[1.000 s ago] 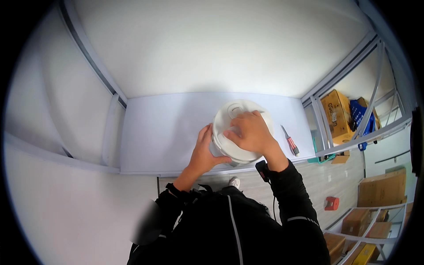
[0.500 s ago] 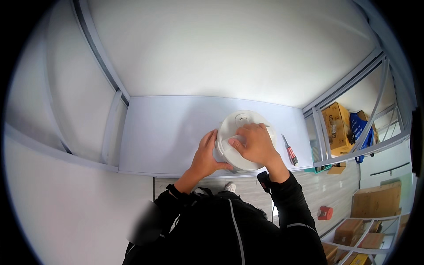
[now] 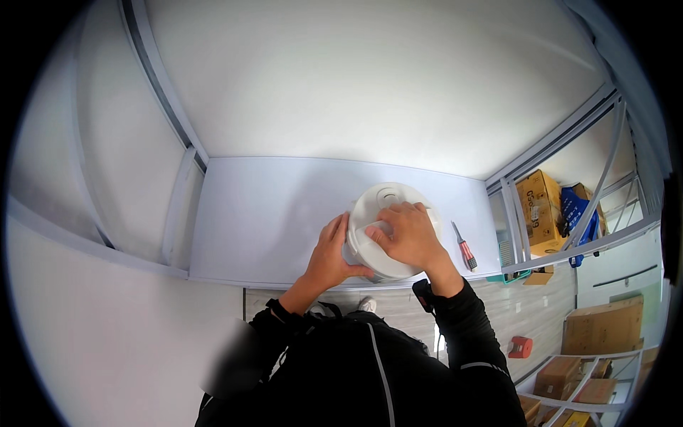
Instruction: The person assembles a white rice cooker by screwing a socket into the base, inserting a red wire, and attaching the inner pot and lid. The person then repeats the process on a second unit, using a screwdriver to secure the socket and wire.
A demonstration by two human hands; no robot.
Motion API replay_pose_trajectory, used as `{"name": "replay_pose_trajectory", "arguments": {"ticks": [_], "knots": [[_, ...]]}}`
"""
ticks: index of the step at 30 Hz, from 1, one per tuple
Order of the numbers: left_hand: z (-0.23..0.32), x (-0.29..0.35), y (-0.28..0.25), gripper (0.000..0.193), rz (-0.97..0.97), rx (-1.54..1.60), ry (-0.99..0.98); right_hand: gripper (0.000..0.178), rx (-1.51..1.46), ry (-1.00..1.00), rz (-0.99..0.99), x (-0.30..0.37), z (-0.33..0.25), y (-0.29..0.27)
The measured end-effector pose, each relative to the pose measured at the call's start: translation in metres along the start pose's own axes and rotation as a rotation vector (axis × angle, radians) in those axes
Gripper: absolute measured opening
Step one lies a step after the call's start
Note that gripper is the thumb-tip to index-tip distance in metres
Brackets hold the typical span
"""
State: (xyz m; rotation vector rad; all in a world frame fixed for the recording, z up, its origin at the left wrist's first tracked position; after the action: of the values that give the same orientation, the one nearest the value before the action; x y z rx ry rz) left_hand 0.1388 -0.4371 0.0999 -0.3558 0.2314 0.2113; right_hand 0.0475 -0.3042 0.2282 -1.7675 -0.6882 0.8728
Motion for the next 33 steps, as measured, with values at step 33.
{"name": "replay_pose_trajectory", "arguments": {"ticks": [33], "knots": [[0.003, -0.002, -0.005, 0.138, -0.092, -0.095, -0.039, 0.033, -0.017, -0.128, 0.218, 0.016, 0.013, 0.023]]}}
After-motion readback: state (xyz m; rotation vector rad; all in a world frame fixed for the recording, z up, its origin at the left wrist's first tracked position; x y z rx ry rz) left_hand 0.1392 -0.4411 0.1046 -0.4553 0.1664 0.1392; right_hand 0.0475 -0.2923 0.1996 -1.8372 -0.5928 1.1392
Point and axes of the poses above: each hand's wrist, its own x-axis away from the middle knuckle, its own y-axis out of the palm, z = x × y, the point moved 6 cm from there along -x, towards the middle knuckle, and after that the axes turned 3 degrees about x, right-handed, at the moved point
